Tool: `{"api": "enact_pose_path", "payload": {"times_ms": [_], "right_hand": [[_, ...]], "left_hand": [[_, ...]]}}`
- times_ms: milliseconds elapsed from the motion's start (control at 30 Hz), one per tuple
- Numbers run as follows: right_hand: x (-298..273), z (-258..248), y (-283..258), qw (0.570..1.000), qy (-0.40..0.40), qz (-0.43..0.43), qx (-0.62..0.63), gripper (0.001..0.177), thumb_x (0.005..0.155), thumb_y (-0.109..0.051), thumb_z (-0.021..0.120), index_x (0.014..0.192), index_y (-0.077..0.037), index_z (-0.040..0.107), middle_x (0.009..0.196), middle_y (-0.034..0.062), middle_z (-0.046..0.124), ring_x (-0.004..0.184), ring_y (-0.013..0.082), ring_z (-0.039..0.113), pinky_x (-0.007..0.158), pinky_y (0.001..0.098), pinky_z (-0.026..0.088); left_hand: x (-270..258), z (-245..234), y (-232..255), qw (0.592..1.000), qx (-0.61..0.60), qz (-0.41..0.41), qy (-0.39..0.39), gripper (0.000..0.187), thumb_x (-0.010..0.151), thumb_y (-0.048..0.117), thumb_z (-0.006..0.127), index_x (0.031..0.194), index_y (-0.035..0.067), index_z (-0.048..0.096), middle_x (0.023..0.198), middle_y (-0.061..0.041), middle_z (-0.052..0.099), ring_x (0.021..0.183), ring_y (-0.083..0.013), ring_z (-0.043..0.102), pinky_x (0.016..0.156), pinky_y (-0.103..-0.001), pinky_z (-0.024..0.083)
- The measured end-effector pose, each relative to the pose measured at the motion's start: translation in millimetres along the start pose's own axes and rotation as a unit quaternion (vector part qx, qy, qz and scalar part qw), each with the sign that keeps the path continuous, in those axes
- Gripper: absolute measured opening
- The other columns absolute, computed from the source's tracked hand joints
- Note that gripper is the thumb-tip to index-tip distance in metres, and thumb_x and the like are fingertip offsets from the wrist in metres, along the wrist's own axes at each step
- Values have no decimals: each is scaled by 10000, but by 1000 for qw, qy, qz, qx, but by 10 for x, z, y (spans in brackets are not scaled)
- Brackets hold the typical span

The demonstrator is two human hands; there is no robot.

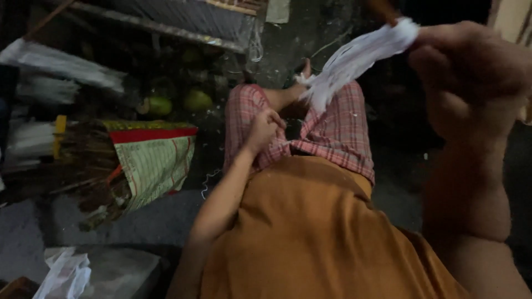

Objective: Tying cotton wicks onto a wooden rod and trimming them with scissors in a workshop.

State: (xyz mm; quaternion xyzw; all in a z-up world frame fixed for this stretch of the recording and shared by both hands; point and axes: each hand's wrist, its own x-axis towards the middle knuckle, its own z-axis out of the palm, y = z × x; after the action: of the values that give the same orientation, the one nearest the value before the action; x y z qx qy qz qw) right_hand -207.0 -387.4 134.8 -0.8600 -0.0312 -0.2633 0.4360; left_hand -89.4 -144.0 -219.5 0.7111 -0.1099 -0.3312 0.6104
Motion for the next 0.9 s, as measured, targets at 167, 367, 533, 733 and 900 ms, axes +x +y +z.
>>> {"api": "enact_pose_path", "payload": {"times_ms": [167,367,533,733,900], "right_hand": [[11,92,32,993,-88,64,36,159,1181,97,582,1283,179,671,987,162,583,825,171,536,727,275,389],[-61,138,201,995,-96,0,-14,153,1118,177,649,1262,145,691,1060,223,670,871,247,625,735,313,442],[-164,9,396,991,-80,-16,-109,90,1123,94,703,1192,86,761,982,176,701,772,243,626,650,338,432],[-284,-23,629,996,-81,-3,-43,93,1104,89,690,1172,92,753,896,149,631,669,207,521,595,324,378],[-310,-187,708,999,-45,-16,-22,126,1095,164,669,1183,115,745,1000,210,703,796,257,646,667,332,445]], "left_hand": [[-194,151,1660,980,38,193,7,89,963,135,718,1044,100,708,1033,-26,729,974,-143,672,870,-277,525],[-231,574,2398,951,-30,306,-25,323,954,-14,662,1178,217,649,882,52,511,769,-88,467,697,-255,470],[30,631,1689,959,-39,261,-102,77,987,64,629,958,125,592,844,13,618,787,-104,600,728,-266,476],[348,657,656,969,-133,172,-114,199,948,286,764,937,151,618,867,62,570,773,-34,498,675,-192,390],[385,691,527,939,-308,48,-144,146,874,-5,791,997,46,731,949,-63,756,812,-166,717,729,-303,606]]}}
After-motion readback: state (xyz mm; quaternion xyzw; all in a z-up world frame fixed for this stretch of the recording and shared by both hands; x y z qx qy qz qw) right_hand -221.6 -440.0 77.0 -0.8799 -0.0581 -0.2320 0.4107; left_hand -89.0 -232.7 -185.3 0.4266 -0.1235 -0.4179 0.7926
